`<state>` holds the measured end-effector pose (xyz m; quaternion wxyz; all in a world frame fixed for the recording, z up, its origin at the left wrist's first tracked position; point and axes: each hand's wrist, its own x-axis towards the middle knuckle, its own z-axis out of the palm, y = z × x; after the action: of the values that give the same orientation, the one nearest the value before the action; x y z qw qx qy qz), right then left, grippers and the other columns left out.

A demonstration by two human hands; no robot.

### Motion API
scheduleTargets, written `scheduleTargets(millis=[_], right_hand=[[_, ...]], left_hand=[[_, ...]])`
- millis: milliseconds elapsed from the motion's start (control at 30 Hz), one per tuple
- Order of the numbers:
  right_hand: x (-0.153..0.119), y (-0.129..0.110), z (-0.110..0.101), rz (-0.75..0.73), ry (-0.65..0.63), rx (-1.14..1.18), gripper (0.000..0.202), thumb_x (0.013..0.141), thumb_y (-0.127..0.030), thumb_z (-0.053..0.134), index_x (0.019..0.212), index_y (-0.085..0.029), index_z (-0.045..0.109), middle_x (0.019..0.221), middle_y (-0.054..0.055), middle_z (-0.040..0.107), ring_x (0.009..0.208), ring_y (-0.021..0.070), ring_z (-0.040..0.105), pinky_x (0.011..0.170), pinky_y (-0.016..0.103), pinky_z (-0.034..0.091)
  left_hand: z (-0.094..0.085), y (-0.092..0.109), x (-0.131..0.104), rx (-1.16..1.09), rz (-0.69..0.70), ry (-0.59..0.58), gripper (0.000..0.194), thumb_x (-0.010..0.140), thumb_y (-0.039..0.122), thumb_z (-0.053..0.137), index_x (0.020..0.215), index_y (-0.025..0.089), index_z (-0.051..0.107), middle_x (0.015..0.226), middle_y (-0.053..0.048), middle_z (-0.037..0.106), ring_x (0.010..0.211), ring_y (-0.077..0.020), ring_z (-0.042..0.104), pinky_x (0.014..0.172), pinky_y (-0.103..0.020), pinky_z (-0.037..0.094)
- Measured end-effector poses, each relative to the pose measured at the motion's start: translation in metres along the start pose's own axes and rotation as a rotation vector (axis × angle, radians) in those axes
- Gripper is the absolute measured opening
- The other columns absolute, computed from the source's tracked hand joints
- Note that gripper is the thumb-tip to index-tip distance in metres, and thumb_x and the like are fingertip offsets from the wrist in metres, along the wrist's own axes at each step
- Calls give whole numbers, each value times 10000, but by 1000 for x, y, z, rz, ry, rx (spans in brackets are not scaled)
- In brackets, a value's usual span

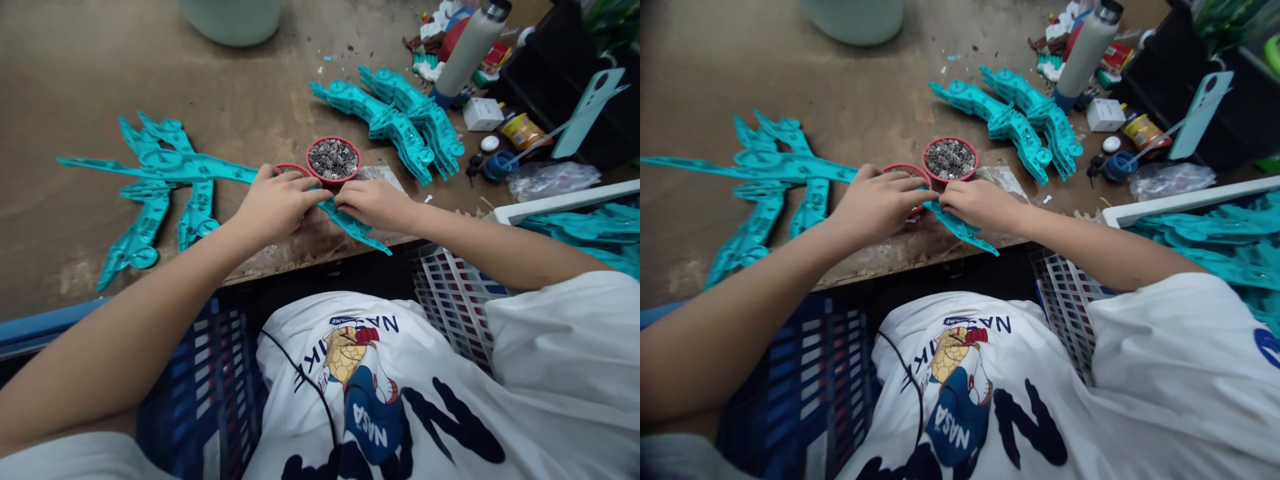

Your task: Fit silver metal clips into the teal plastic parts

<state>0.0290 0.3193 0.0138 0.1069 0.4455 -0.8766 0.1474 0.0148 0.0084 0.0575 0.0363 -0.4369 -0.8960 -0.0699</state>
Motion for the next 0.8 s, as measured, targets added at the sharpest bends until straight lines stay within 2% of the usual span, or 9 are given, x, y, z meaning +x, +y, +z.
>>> scheduleTargets(millis=[167,333,467,567,633,700,733,800], right_hand=[[1,-10,-2,-77,-51,-249,565,1397,-218,302,1455,-80,848,1221,170,833,998,282,725,881,414,465],[2,-16,0,-26,-85,-167,590,1379,-236,297,1444,-74,860,1244,200,846,1016,311,722,932,451,520],[2,-7,3,81,53,107,515,1363,-346,436,1402,-138,905,1299,193,896,1170,328,809,1080,478,628],[6,3,-10,250,144,364,526,1339,-518,558,1566,-195,905,1566,183,894,1467,354,817,1325,547,635],[7,6,-22,358,77,510,651,1332,-654,549,1698,-217,863,1753,170,831,1644,379,766,1437,590,593],[6,4,-29,384,-60,593,772,1276,-752,642,1815,-221,795,1872,169,759,1745,415,714,1494,619,561],[4,1,-29,358,-108,596,855,1212,-750,755,1879,-216,741,1916,178,722,1776,437,691,1512,630,548],[0,-6,-24,279,-115,533,1094,1050,-589,949,2001,-184,590,1997,217,629,1826,470,639,1539,641,522]], left_hand=[[0,1,1,-18,-37,-21,534,1169,222,685,1637,379,889,1702,-109,889,1597,-439,826,1323,-681,542],[-1,1,1,-54,-51,-33,545,1152,196,679,1614,384,899,1664,-100,907,1584,-421,838,1331,-660,535],[-5,5,2,-89,-96,-18,545,1163,201,661,1624,365,902,1647,-98,917,1594,-417,838,1338,-660,545],[-8,6,2,-130,-149,35,599,1183,173,601,1679,350,887,1694,-111,897,1620,-400,826,1307,-631,579],[-8,6,1,-134,-160,74,598,1199,183,592,1690,352,889,1720,-121,882,1637,-403,812,1300,-633,583],[-6,6,-1,-109,-148,104,568,1217,207,596,1665,367,906,1723,-124,879,1638,-414,803,1313,-657,566],[-4,6,-1,-91,-138,117,553,1228,220,591,1650,373,914,1720,-125,879,1631,-420,801,1317,-670,557],[-1,8,-3,-58,-113,139,532,1254,252,578,1646,386,911,1737,-126,869,1623,-426,793,1319,-690,549]])
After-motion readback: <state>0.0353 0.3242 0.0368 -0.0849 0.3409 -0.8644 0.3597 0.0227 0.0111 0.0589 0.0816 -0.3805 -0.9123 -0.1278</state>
